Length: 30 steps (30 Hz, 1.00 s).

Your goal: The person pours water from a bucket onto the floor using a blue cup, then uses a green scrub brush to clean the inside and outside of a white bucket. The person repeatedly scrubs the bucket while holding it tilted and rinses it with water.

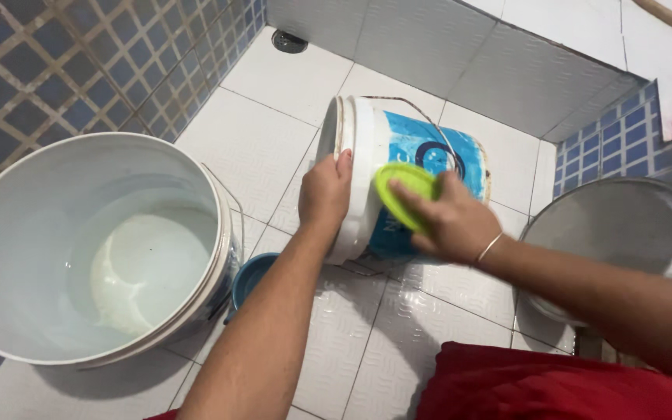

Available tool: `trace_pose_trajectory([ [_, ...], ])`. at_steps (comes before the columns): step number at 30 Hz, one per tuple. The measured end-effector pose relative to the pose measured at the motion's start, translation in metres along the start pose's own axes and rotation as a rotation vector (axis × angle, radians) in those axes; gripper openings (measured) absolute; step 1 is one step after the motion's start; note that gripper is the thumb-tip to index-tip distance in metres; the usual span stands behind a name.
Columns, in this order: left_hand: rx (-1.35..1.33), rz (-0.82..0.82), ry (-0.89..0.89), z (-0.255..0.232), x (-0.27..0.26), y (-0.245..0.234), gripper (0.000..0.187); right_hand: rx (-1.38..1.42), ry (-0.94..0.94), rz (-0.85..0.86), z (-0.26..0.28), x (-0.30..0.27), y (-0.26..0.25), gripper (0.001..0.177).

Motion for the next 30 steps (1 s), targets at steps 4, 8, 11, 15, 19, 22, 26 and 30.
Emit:
trace_pose_trajectory([
  [4,-0.022,-0.007,0.029,-0.003,-0.001,0.002,0.049,0.143,0.275,0.113,-0.045,0.028,-0.012,0.087],
  [8,-0.007,-0.003,0.005,-0.003,-0.001,0.001,0.050,0.079,0.150,0.137,-0.011,0.017,-0.005,0.090],
  [11,-0.009,0.000,-0.002,-0.003,0.000,-0.001,0.048,-0.047,-0.262,-0.141,0.025,-0.006,-0.015,0.096],
  [15,0.002,-0.024,0.044,-0.003,-0.004,0.000,0.051,0.072,0.205,0.131,-0.021,0.016,-0.023,0.086],
  [19,-0.015,-0.004,0.043,-0.005,-0.002,-0.001,0.049,0.066,0.158,0.097,-0.010,0.021,-0.032,0.087],
  [22,0.013,-0.014,0.031,-0.003,-0.004,-0.003,0.049,-0.054,0.024,0.102,0.024,0.007,-0.033,0.092],
  [26,0.011,-0.026,0.061,-0.003,-0.009,-0.002,0.049,0.235,0.451,0.322,-0.002,0.021,-0.058,0.082],
  [30,0.004,-0.003,0.010,0.001,-0.014,-0.004,0.048,0.177,0.297,0.235,0.005,0.026,-0.066,0.086],
])
Point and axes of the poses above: each hand's wrist, its own x-axis towards the middle knuckle, its own y-axis out of the palm, z = x × y, the point moved 5 cm from there along x, towards the middle knuckle, and after that the axes turned 6 degrees about z, right-handed, at the moved point
